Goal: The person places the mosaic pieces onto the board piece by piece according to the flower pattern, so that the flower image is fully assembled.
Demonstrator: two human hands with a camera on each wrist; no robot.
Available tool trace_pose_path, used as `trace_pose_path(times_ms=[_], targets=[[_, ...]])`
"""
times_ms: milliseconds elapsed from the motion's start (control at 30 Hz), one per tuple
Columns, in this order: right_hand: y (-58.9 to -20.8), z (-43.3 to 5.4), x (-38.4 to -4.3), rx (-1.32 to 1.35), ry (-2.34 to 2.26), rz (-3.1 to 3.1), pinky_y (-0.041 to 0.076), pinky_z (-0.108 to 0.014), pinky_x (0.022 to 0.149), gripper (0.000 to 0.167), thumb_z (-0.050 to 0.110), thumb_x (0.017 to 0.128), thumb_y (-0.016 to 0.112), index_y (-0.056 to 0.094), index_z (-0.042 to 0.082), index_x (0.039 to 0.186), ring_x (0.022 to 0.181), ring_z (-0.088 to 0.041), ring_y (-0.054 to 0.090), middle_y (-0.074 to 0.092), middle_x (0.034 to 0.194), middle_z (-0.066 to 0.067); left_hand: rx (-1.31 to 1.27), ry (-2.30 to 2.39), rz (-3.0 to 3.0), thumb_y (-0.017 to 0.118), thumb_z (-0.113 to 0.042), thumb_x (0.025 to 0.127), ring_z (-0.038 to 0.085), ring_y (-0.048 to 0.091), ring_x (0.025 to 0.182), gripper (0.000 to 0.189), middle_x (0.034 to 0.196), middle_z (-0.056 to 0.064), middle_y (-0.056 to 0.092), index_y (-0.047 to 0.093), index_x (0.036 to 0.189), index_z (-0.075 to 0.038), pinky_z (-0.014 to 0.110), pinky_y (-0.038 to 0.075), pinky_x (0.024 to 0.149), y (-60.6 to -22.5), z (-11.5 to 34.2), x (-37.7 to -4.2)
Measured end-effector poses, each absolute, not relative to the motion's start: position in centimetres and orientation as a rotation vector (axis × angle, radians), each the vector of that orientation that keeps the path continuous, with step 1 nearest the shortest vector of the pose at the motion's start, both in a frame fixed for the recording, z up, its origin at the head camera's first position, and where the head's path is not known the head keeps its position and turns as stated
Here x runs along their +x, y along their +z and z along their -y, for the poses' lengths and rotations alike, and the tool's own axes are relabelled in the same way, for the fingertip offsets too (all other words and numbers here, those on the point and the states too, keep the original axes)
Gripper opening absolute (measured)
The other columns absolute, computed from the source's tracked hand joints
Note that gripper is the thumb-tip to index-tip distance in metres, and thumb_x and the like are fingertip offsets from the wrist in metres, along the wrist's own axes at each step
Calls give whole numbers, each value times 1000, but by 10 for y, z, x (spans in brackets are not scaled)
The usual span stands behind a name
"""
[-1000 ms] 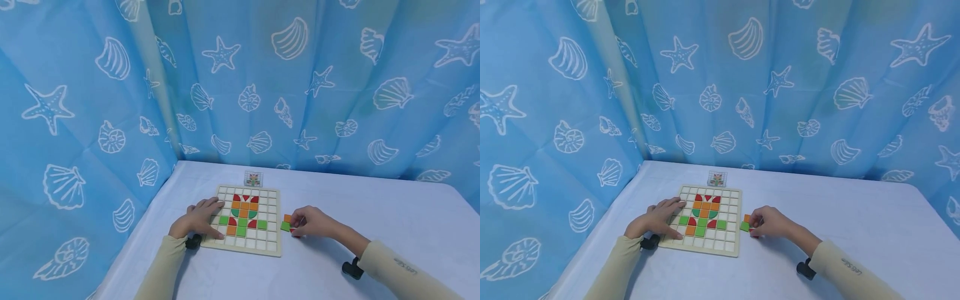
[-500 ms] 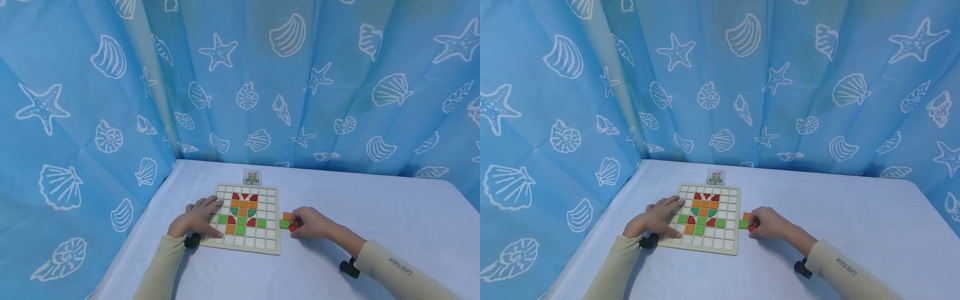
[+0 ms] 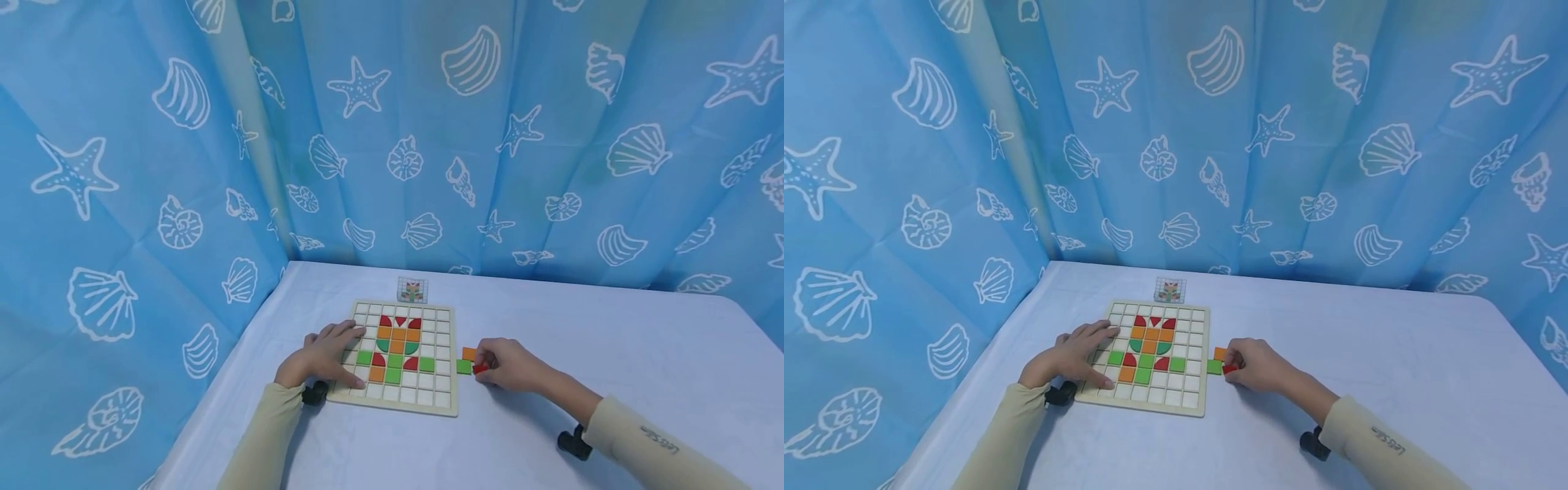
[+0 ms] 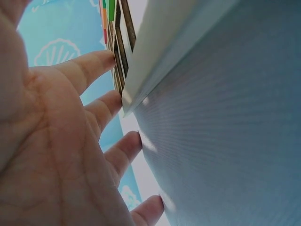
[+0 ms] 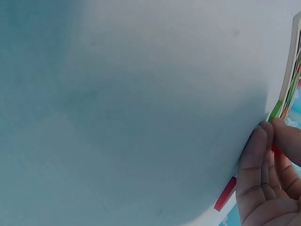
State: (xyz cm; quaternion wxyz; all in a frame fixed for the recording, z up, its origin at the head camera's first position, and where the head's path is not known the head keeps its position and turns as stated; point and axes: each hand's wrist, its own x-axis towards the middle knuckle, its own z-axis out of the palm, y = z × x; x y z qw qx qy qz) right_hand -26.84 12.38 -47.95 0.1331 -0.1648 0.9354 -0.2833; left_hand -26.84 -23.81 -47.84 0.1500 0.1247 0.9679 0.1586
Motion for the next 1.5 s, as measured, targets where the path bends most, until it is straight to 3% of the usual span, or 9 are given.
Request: trace_pose_path(times_ms=[233,533,867,1200,1500], targets=[[-476,-129,-270,-550,-864,-2696,49,-28,68,17,8,85,74,69,15,100,77,-15,54,62,84,3,361,457,-2777,85,-59,66,32,22,147,107,163,3,25,33,154,-28,66,22,111,-480,238,-270],[-481,-130,-272,-551,-830,-2700,54,-28,74,22,11,78,83,69,14,94,76,-13,56,65,83,5,350,457,-2783,85,-58,67,32,22,147,106,163,3,25,33,154,-28,65,23,111,-478,237,-269],[-465,-125,-277,-602,-887,-2704,51,-25,67,14,9,83,78,69,11,94,75,-14,55,64,82,4,356,455,-2772,85,-58,67,32,22,148,106,163,3,25,33,154,-28,65,22,111,-477,237,-269],[-456,-92,-295,-562,-1112,-2598,53,-26,62,10,12,87,75,66,10,93,74,-15,60,64,87,-3,358,455,-2768,84,-59,67,32,21,148,107,163,3,24,32,155,-28,65,22,111,-478,239,-270],[-449,-52,-300,-584,-1222,-2495,55,-28,72,16,9,87,74,73,9,102,86,-18,59,69,95,-1,357,462,-2774,84,-59,66,32,20,148,107,163,3,24,32,154,-28,65,22,111,-478,239,-271]])
